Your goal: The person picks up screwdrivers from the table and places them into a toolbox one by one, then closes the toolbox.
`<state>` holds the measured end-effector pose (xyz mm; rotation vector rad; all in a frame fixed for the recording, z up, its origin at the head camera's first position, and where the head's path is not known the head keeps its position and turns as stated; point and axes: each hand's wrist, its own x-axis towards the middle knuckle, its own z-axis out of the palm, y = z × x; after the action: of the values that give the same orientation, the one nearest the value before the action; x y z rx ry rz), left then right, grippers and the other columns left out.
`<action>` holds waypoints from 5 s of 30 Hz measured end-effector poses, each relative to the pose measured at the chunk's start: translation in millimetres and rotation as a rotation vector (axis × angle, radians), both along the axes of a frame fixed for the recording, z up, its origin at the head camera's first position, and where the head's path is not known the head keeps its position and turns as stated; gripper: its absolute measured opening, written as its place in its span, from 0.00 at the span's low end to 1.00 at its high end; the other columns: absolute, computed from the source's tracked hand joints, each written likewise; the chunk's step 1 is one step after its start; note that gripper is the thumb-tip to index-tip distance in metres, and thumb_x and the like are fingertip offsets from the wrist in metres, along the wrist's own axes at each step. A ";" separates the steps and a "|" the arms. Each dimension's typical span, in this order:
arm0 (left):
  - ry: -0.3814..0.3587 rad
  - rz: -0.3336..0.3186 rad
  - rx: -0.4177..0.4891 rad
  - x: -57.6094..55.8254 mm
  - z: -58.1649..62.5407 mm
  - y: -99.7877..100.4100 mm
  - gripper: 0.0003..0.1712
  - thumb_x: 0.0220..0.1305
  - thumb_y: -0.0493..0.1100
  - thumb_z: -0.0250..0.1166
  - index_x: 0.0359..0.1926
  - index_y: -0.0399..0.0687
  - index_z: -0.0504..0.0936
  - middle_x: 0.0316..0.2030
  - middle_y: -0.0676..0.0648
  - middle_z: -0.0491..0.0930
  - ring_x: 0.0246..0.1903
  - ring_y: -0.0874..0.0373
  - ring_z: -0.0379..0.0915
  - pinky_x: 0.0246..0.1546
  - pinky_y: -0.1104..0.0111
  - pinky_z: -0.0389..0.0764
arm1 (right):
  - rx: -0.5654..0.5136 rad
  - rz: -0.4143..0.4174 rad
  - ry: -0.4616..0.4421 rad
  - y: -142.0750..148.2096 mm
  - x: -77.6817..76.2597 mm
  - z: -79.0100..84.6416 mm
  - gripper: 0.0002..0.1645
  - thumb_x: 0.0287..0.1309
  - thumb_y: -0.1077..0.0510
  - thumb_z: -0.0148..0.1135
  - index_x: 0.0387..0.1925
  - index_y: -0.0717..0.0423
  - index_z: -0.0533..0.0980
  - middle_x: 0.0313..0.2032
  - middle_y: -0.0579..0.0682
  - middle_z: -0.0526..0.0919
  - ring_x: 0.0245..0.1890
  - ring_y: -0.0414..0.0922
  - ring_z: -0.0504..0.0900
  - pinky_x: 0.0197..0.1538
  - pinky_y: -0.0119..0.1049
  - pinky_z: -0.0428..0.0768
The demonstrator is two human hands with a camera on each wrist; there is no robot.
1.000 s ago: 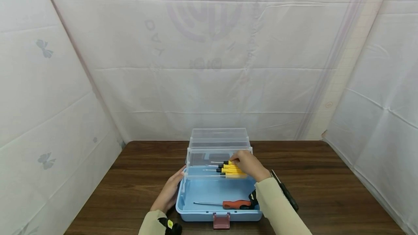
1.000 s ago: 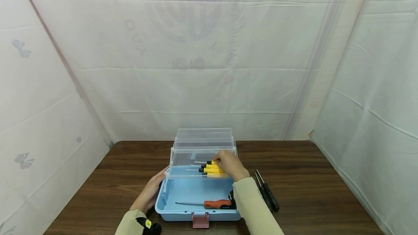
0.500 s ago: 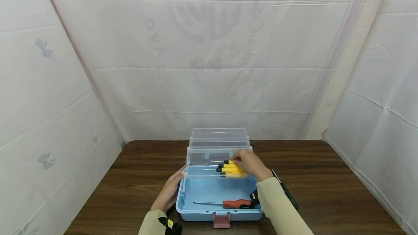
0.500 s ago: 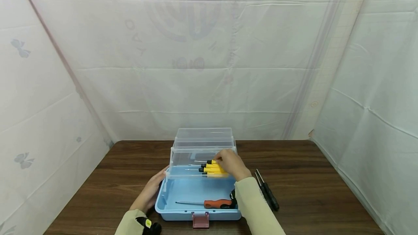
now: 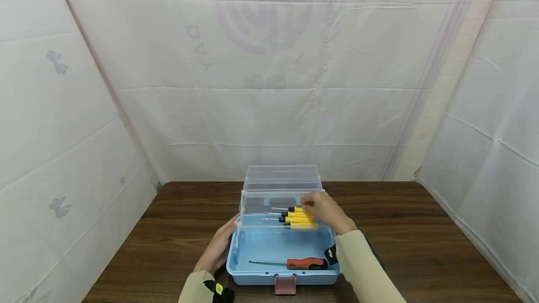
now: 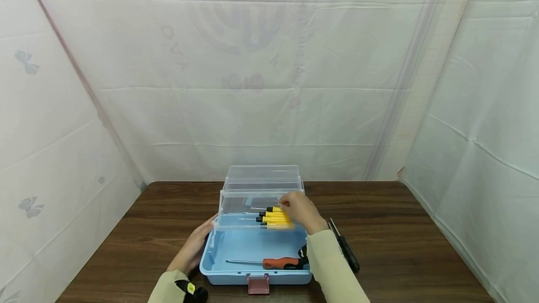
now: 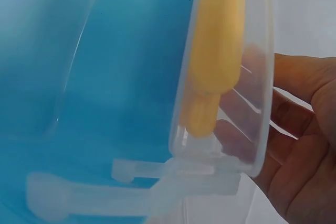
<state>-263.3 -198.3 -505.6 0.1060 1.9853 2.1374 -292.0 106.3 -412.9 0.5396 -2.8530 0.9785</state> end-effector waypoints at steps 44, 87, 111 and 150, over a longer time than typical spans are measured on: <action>-0.001 -0.004 0.000 0.1 -0.3 -2.6 0.39 0.73 0.58 0.46 0.75 0.45 0.49 0.74 0.35 0.45 0.73 0.37 0.41 0.70 0.43 0.51 | -0.038 -0.156 -0.116 85.4 29.1 -5.5 0.16 0.62 0.58 0.61 0.48 0.62 0.81 0.47 0.58 0.84 0.45 0.50 0.83 0.48 0.50 0.83; -0.019 0.011 -0.010 3.5 2.5 -3.7 0.34 0.75 0.54 0.43 0.75 0.46 0.49 0.74 0.35 0.45 0.73 0.36 0.42 0.69 0.42 0.51 | 0.019 -0.237 -0.407 89.6 51.4 -33.6 0.13 0.52 0.62 0.69 0.38 0.66 0.81 0.25 0.50 0.81 0.24 0.42 0.79 0.29 0.37 0.84; -0.015 0.003 -0.005 3.2 1.7 -4.2 0.36 0.75 0.55 0.44 0.75 0.45 0.48 0.75 0.35 0.44 0.73 0.36 0.41 0.70 0.42 0.50 | 0.042 -0.227 -0.469 78.2 51.9 -52.0 0.16 0.45 0.69 0.71 0.39 0.70 0.80 0.29 0.55 0.82 0.27 0.45 0.82 0.29 0.39 0.85; -0.013 0.012 0.002 2.5 1.1 -3.4 0.35 0.75 0.54 0.43 0.75 0.46 0.49 0.75 0.35 0.44 0.73 0.36 0.41 0.69 0.42 0.51 | 0.065 -0.204 -0.404 79.7 52.6 -52.6 0.16 0.47 0.66 0.68 0.41 0.68 0.81 0.27 0.51 0.80 0.24 0.43 0.77 0.26 0.37 0.82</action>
<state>-260.8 -201.7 -504.5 0.0807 1.9808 2.1421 -239.4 185.9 -465.5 0.0494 -3.2137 1.0650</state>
